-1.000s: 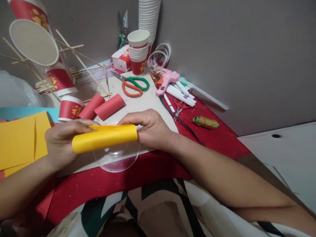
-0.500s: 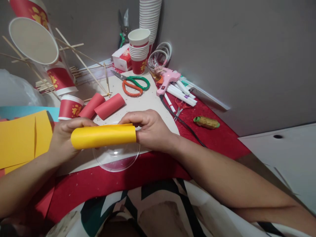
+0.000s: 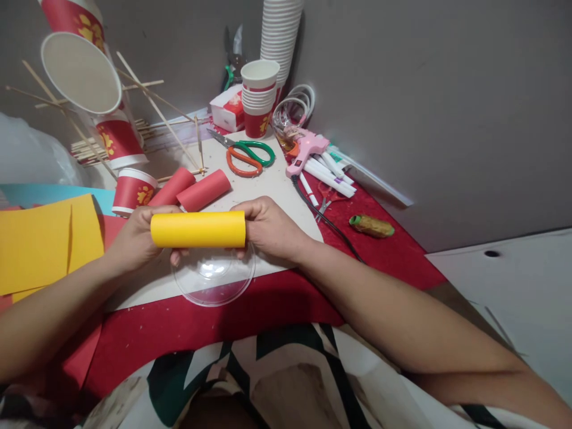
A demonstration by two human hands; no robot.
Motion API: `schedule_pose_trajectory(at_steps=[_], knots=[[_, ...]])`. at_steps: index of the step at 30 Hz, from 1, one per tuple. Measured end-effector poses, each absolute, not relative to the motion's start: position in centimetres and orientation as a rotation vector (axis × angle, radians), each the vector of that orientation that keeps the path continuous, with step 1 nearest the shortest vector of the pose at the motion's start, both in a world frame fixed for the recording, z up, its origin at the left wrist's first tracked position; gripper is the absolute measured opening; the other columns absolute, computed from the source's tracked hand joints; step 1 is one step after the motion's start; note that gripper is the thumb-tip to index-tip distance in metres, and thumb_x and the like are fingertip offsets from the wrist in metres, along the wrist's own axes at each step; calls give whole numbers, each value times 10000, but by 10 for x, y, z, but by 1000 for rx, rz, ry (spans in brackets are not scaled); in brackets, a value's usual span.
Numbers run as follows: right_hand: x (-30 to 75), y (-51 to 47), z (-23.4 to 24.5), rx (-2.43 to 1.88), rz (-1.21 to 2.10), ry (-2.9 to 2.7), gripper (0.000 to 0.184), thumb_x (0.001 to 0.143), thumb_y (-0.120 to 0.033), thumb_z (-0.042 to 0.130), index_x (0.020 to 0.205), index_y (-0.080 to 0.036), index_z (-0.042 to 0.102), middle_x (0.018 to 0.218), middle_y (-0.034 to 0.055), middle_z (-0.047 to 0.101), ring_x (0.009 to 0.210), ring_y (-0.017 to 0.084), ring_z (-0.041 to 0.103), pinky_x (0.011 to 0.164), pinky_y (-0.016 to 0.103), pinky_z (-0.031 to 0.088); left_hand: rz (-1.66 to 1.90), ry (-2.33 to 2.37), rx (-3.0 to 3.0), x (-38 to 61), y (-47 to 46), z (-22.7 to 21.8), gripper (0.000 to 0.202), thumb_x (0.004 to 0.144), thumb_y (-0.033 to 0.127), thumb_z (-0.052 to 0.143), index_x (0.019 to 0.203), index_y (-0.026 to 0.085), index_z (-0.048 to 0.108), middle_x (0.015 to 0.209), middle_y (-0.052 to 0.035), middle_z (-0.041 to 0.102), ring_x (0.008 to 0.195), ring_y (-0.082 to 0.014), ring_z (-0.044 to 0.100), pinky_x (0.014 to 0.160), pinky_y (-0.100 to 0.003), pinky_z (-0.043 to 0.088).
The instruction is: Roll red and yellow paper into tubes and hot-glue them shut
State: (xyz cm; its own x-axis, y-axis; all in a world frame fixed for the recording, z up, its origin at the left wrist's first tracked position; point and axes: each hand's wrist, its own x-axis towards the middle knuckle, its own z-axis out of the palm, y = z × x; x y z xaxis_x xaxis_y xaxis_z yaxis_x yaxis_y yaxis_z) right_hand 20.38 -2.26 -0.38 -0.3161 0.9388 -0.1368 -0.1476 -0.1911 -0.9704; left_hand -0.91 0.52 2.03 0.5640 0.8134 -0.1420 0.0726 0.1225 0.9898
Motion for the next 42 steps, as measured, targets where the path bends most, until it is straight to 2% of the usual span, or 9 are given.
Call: schedule_pose_trajectory(at_steps=[10,20,28,34,38,42], knots=[[203,-23,-5,-1034,1654,-1201,142,617,-197,778,577,-137,656,442,-13,611,368,84,531,393,188,426,640,854,1321,-10,6,17,109,698,189,754,671,148,656,488,5,648,354,-103,561,380,-184,466],[202,-24,1,-1067,1616,-1219,100,584,-149,761,570,-149,662,438,-34,591,359,73,499,372,182,418,603,858,1259,-10,10,8,247,723,368,787,688,154,669,516,-22,656,373,-111,573,394,-199,472],[202,-27,-2,-1038,1549,-1271,189,603,-157,768,486,-149,620,428,-26,573,393,64,489,391,165,384,639,843,1328,-9,7,15,239,699,326,814,674,129,681,480,-14,634,407,-122,594,457,-221,520],[202,-24,-3,-1054,1669,-1160,129,542,-131,793,561,-152,668,450,-31,595,369,79,508,375,177,436,693,875,1426,-9,4,19,176,706,291,783,663,152,683,501,-3,641,416,-129,599,446,-227,520],[202,-23,-6,-1033,1701,-1119,147,532,-167,836,626,-158,723,482,-24,623,390,87,545,387,169,454,802,877,1661,-11,3,17,78,723,228,744,694,163,712,599,-21,692,532,-143,644,516,-222,530],[203,-22,-6,-974,1631,-1163,206,534,-253,876,700,-188,772,620,1,713,493,108,630,465,186,516,926,795,1921,-15,3,12,57,757,237,728,765,184,744,731,-53,751,658,-177,690,606,-244,551]])
